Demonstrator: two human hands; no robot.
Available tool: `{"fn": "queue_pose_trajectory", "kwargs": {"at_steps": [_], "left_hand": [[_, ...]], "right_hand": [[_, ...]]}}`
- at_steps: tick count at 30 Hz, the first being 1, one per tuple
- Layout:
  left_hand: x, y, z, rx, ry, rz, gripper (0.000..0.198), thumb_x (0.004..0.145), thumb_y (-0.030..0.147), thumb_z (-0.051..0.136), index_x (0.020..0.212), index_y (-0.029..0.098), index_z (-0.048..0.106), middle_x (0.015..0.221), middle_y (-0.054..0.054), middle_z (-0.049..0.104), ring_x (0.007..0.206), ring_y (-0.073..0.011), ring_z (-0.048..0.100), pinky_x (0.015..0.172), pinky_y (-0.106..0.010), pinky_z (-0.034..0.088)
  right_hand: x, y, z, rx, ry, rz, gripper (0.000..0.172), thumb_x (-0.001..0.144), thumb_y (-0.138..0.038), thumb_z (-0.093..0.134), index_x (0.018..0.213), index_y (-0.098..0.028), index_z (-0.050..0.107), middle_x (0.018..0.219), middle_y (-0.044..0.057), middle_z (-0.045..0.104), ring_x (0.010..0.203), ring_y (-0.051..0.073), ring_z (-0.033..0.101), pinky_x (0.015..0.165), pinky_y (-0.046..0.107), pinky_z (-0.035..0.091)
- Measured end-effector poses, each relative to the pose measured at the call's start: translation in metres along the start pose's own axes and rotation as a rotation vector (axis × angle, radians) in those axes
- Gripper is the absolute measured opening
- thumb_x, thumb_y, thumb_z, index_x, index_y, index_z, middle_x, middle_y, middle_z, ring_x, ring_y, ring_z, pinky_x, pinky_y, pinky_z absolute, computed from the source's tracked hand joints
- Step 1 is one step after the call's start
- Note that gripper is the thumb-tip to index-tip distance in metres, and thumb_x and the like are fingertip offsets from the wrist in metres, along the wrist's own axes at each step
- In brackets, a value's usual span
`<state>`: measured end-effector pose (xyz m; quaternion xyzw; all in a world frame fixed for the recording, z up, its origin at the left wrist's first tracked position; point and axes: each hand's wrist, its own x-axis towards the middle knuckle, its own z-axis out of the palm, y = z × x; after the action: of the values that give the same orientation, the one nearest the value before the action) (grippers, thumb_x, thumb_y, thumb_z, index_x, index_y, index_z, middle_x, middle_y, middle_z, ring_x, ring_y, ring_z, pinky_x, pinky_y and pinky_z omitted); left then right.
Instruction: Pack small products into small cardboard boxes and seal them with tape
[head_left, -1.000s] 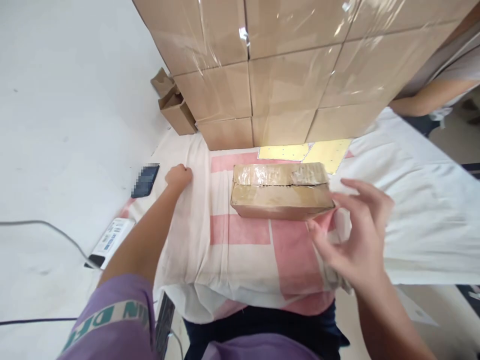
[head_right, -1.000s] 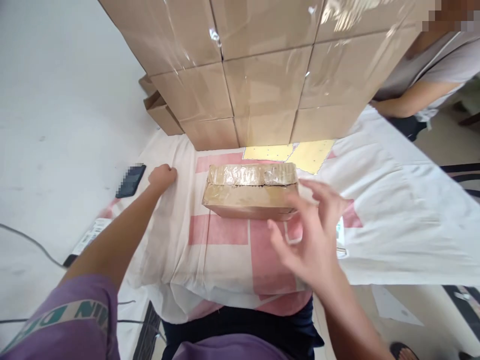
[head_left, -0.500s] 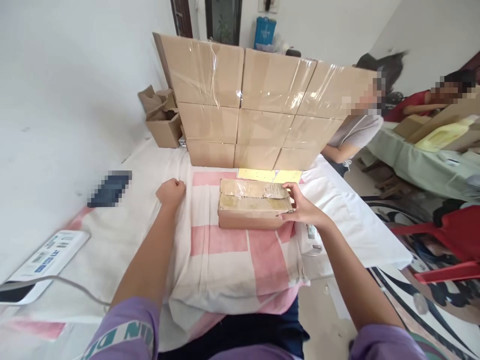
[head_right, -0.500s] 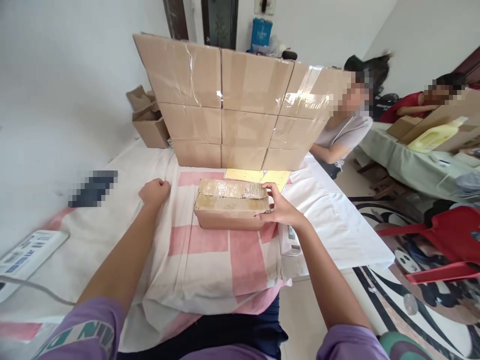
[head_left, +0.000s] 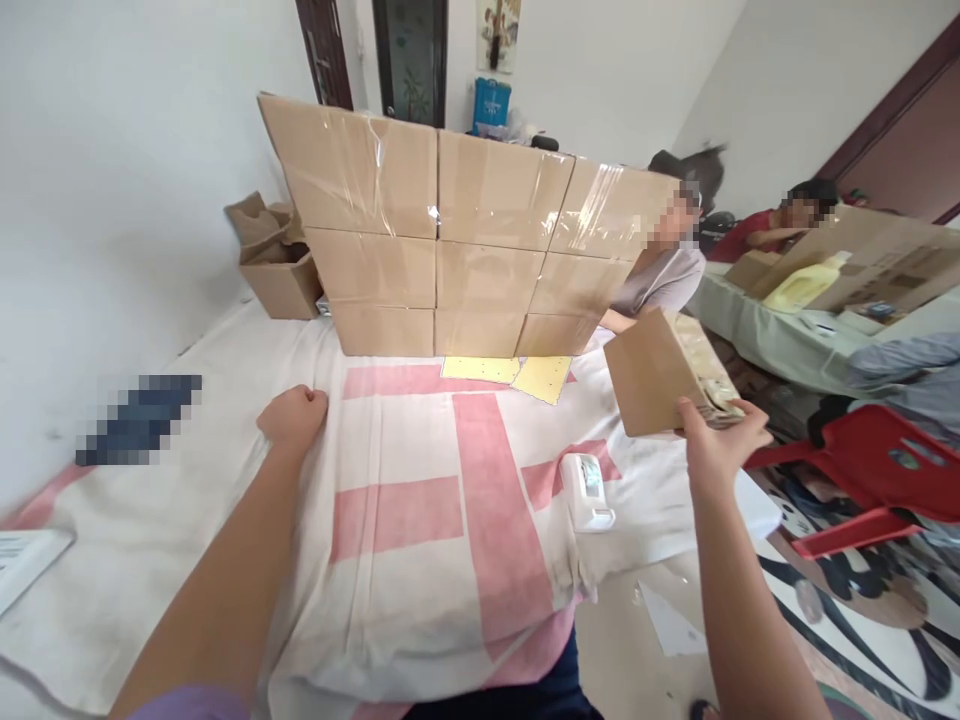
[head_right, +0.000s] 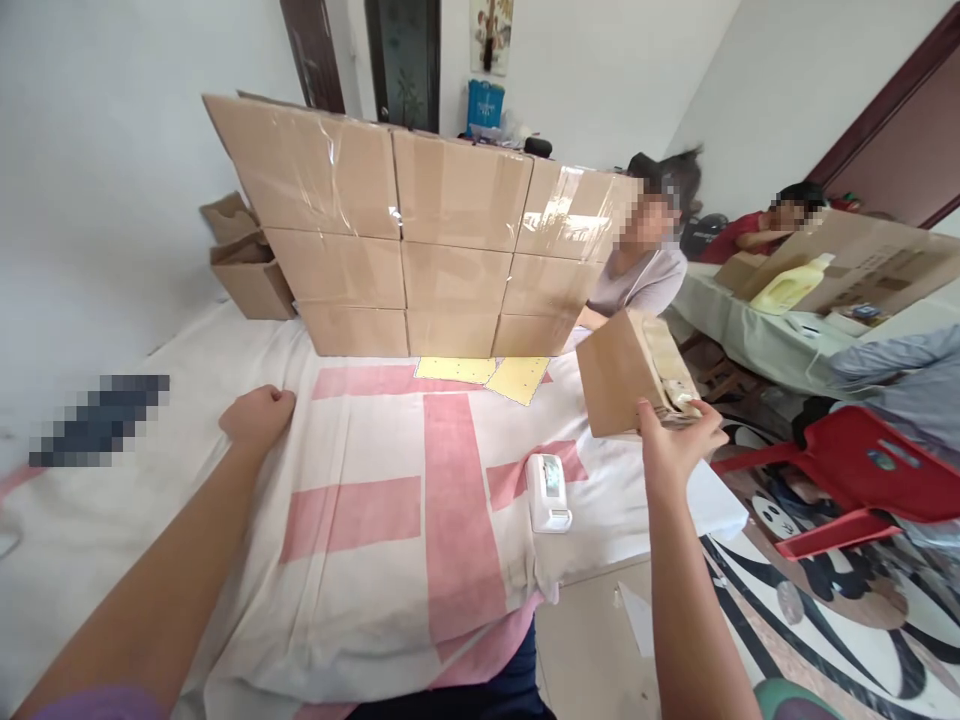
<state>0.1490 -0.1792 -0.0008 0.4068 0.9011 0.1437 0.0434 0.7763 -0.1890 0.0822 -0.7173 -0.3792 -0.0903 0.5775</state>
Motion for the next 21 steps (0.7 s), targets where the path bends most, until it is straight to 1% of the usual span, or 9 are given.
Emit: {"fn": "queue_pose_trajectory", "kwargs": {"at_steps": [3,6,8,10,12,14,16,18,21], "left_hand": [[-0.001,0.003,0.001,0.021,0.014,-0.005,0.04,0.096,0.04,0.039,0.102,0.019,0.073,0.104,-0.018,0.073,0.101,-0.039,0.069,0.075,-0.043,0.05],[-0.001,0.005,0.001,0.048,0.019,-0.022,0.042,0.096,0.039,0.038,0.103,0.018,0.073,0.104,-0.018,0.073,0.101,-0.0387,0.069,0.074,-0.042,0.05],[-0.002,0.007,0.0,0.056,0.022,-0.032,0.042,0.096,0.039,0.038,0.104,0.018,0.073,0.104,-0.018,0.074,0.102,-0.0386,0.07,0.074,-0.042,0.049],[-0.003,0.008,-0.001,0.055,0.021,-0.032,0.042,0.096,0.039,0.038,0.103,0.018,0.074,0.104,-0.018,0.074,0.102,-0.0383,0.07,0.073,-0.041,0.049],[-0.004,0.01,-0.002,0.055,0.017,-0.024,0.042,0.096,0.038,0.037,0.103,0.017,0.074,0.104,-0.018,0.074,0.102,-0.0379,0.07,0.074,-0.04,0.049],[-0.004,0.012,-0.002,0.054,0.02,-0.02,0.044,0.097,0.035,0.035,0.106,0.015,0.073,0.105,-0.019,0.074,0.103,-0.0379,0.071,0.076,-0.041,0.05],[0.0,0.014,0.0,0.047,0.021,-0.018,0.046,0.097,0.032,0.034,0.111,0.013,0.072,0.109,-0.021,0.074,0.105,-0.0386,0.07,0.078,-0.042,0.05],[0.006,0.015,0.001,0.029,-0.001,-0.013,0.045,0.096,0.033,0.037,0.113,0.01,0.072,0.109,-0.023,0.073,0.105,-0.0397,0.07,0.08,-0.044,0.051],[0.022,0.015,0.002,-0.014,-0.028,0.016,0.041,0.094,0.039,0.046,0.11,0.011,0.071,0.105,-0.022,0.074,0.103,-0.0392,0.071,0.083,-0.045,0.052]], "right_hand": [[0.009,0.016,0.054,-0.102,-0.067,-0.017,0.076,0.056,-0.041,0.08,0.124,-0.018,0.055,0.135,0.024,0.039,0.134,0.045,0.046,0.111,0.058,0.044],[0.021,0.007,0.108,-0.193,-0.155,-0.029,0.072,0.064,-0.042,0.077,0.129,-0.019,0.053,0.14,0.024,0.038,0.136,0.046,0.043,0.109,0.058,0.042],[0.033,-0.005,0.136,-0.224,-0.235,0.019,0.076,0.066,-0.041,0.081,0.134,-0.022,0.051,0.145,0.026,0.037,0.137,0.046,0.043,0.108,0.056,0.042],[0.046,-0.017,0.153,-0.257,-0.324,0.081,0.086,0.064,-0.039,0.088,0.139,-0.023,0.049,0.149,0.03,0.035,0.142,0.046,0.039,0.112,0.055,0.036],[0.055,-0.03,0.159,-0.292,-0.382,0.172,0.091,0.062,-0.04,0.091,0.141,-0.024,0.049,0.157,0.033,0.028,0.151,0.048,0.028,0.119,0.06,0.024],[0.055,-0.046,0.161,-0.265,-0.35,0.177,0.082,0.07,-0.046,0.085,0.142,-0.029,0.05,0.167,0.028,0.014,0.158,0.047,0.011,0.122,0.065,0.01],[0.037,-0.072,0.164,-0.166,-0.303,0.048,0.074,0.076,-0.047,0.077,0.143,-0.035,0.05,0.173,0.019,0.009,0.16,0.044,0.005,0.123,0.065,0.005],[0.0,-0.106,0.173,-0.028,-0.352,-0.173,0.072,0.076,-0.043,0.074,0.144,-0.033,0.052,0.173,0.016,0.018,0.159,0.044,0.012,0.124,0.068,0.007],[-0.092,-0.171,0.2,0.283,-0.65,-0.504,0.065,0.08,-0.046,0.063,0.14,-0.021,0.054,0.161,0.019,0.041,0.154,0.041,0.03,0.121,0.072,0.021]]}}
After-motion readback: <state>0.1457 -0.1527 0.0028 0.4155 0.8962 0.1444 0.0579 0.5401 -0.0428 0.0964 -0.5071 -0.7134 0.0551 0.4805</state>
